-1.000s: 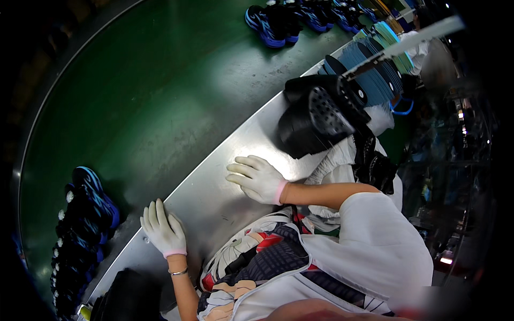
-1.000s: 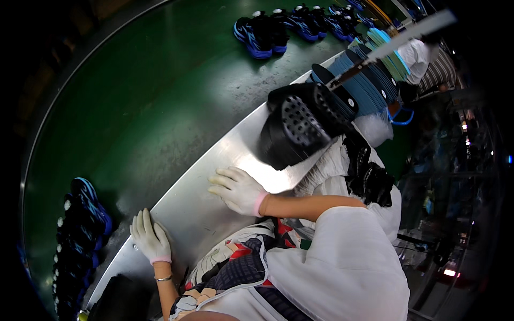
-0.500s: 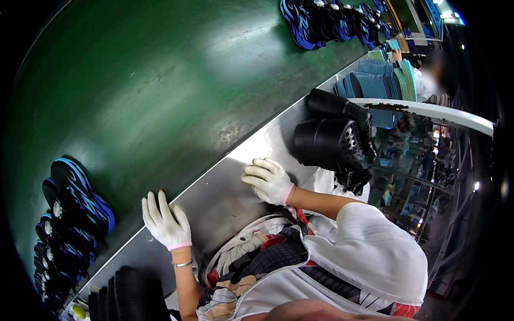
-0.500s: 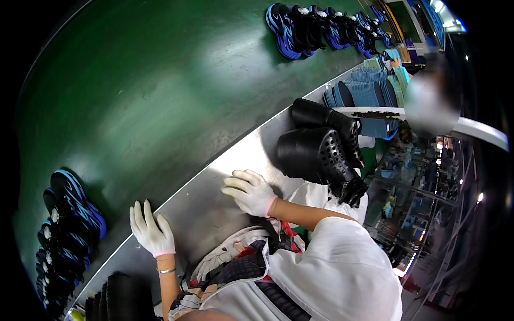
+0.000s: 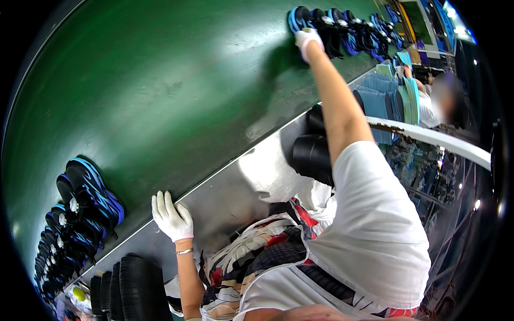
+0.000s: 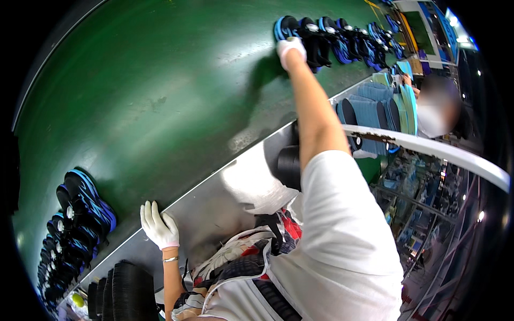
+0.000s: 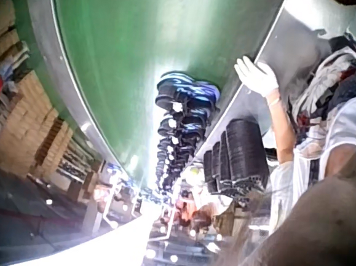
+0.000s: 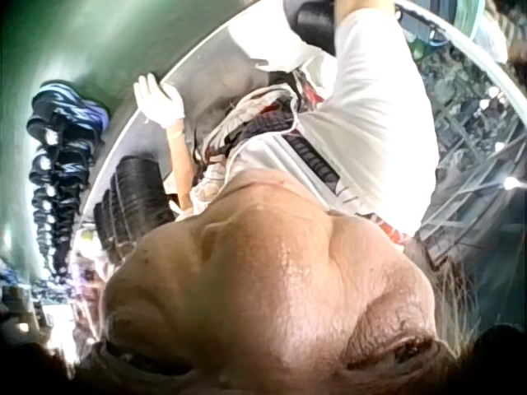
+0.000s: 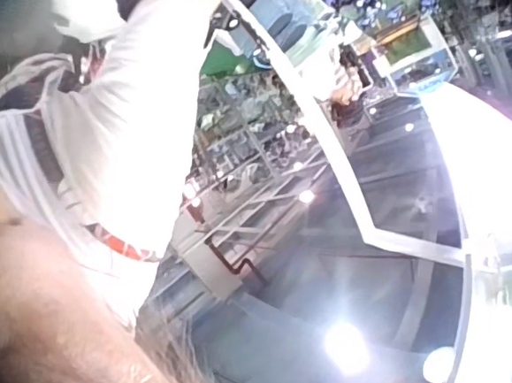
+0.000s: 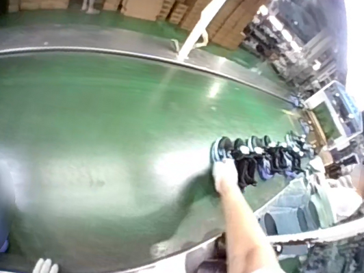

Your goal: The person sorts various black shoe components on a metal table and subsequently gathers them into a large white bag.

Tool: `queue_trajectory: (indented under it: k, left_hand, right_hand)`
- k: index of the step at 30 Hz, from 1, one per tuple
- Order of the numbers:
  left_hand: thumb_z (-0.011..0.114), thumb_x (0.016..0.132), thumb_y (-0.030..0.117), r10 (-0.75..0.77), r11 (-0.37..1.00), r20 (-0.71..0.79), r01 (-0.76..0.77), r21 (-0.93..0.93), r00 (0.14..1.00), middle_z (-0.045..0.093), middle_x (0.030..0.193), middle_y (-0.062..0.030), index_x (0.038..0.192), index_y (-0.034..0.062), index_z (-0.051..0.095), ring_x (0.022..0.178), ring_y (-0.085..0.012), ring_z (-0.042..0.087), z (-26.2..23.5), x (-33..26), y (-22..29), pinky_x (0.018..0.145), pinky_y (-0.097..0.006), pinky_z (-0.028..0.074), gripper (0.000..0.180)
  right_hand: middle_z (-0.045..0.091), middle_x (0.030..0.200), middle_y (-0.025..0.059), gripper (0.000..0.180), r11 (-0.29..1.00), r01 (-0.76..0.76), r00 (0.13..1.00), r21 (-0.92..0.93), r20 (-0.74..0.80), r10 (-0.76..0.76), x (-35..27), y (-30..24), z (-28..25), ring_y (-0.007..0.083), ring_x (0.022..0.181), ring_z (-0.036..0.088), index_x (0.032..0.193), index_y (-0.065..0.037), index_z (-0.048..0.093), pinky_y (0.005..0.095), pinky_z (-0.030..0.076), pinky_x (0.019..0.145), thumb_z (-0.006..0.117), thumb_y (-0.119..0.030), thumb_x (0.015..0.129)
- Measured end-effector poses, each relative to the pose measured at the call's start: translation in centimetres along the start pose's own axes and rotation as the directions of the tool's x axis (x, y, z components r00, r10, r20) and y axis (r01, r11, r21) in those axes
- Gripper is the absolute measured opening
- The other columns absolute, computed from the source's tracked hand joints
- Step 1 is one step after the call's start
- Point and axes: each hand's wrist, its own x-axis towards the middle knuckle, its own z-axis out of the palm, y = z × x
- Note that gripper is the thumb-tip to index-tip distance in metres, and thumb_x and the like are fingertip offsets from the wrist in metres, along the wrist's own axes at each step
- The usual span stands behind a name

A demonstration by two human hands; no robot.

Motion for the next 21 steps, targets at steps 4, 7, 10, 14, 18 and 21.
queue_trajectory:
  k: [4,7,10,14,18,21]
  left_hand:
    - [0.059,0.08,0.012,-0.035,0.999,0.008,0.035,-0.026,0.999,0.056,0.128,-0.0194,0.116,-0.0013,0.061,0.123,-0.0407,0.049,-0.6,-0.3,0.0,0.103,-0.051,0.04,0.039]
    - [0.064,0.075,0.013,-0.103,0.994,0.053,0.105,-0.037,0.993,0.058,0.125,-0.0184,0.113,0.0014,0.062,0.122,-0.0397,0.051,-0.1,-0.2,-1.5,0.104,-0.05,0.04,0.04]
    - [0.066,0.072,0.012,-0.093,0.992,0.023,0.094,-0.081,0.995,0.057,0.124,-0.018,0.113,0.0024,0.062,0.122,-0.0384,0.051,0.1,-0.4,-1.9,0.103,-0.048,0.042,0.042]
    - [0.064,0.077,0.014,-0.068,0.992,-0.012,0.066,-0.104,0.998,0.056,0.123,-0.02,0.117,0.0025,0.062,0.12,-0.0395,0.051,-0.7,-1.1,-1.8,0.101,-0.047,0.042,0.042]
    - [0.064,0.079,0.013,-0.016,0.99,-0.043,0.01,-0.142,0.999,0.057,0.124,-0.0165,0.115,0.0037,0.064,0.121,-0.0364,0.05,-0.1,-1.3,-2.0,0.102,-0.047,0.041,0.037]
    - [0.064,0.08,0.014,0.023,0.986,-0.074,-0.035,-0.164,0.997,0.057,0.122,-0.0162,0.114,0.0031,0.063,0.118,-0.035,0.051,0.3,-1.7,-2.4,0.1,-0.047,0.042,0.035]
  right_hand:
    - [0.056,0.128,0.0072,0.06,0.817,0.122,0.97,-0.563,-0.106,-0.217,9.2,5.1,-0.8,0.0224,0.118,0.05,0.14,-0.011,0.044,0.034,0.042,0.098,0.062,-0.038,0.089]
    - [0.062,0.108,0.0043,0.044,0.737,0.003,0.996,-0.676,-0.066,-0.065,6.8,7.5,-0.9,0.0212,0.098,0.056,0.128,-0.01,0.055,0.0337,0.047,0.091,0.057,-0.038,0.094]
    - [0.065,0.107,0.0079,0.043,0.991,-0.01,0.998,-0.131,-0.066,0.001,4.1,8.3,-0.3,0.0229,0.097,0.06,0.13,-0.008,0.055,0.0337,0.047,0.092,0.054,-0.035,0.096]
    - [0.058,0.132,0.0163,0.046,0.875,0.483,0.875,-0.041,0.055,-0.481,-14.5,0.7,6.0,0.0262,0.127,0.05,0.139,-0.006,0.049,0.0356,0.036,0.108,0.053,-0.016,0.094]
    - [0.057,0.131,0.0191,0.039,0.441,0.879,0.476,-0.181,0.261,-0.84,-32.2,4.6,7.7,0.0356,0.126,0.05,0.125,-0.004,0.06,0.0438,0.037,0.108,0.057,-0.011,0.087]
    - [0.053,0.136,0.0182,0.044,0.39,0.889,0.457,-0.241,0.42,-0.784,-39.4,10.6,5.3,0.0396,0.129,0.046,0.129,-0.006,0.058,0.0484,0.035,0.109,0.057,-0.008,0.085]
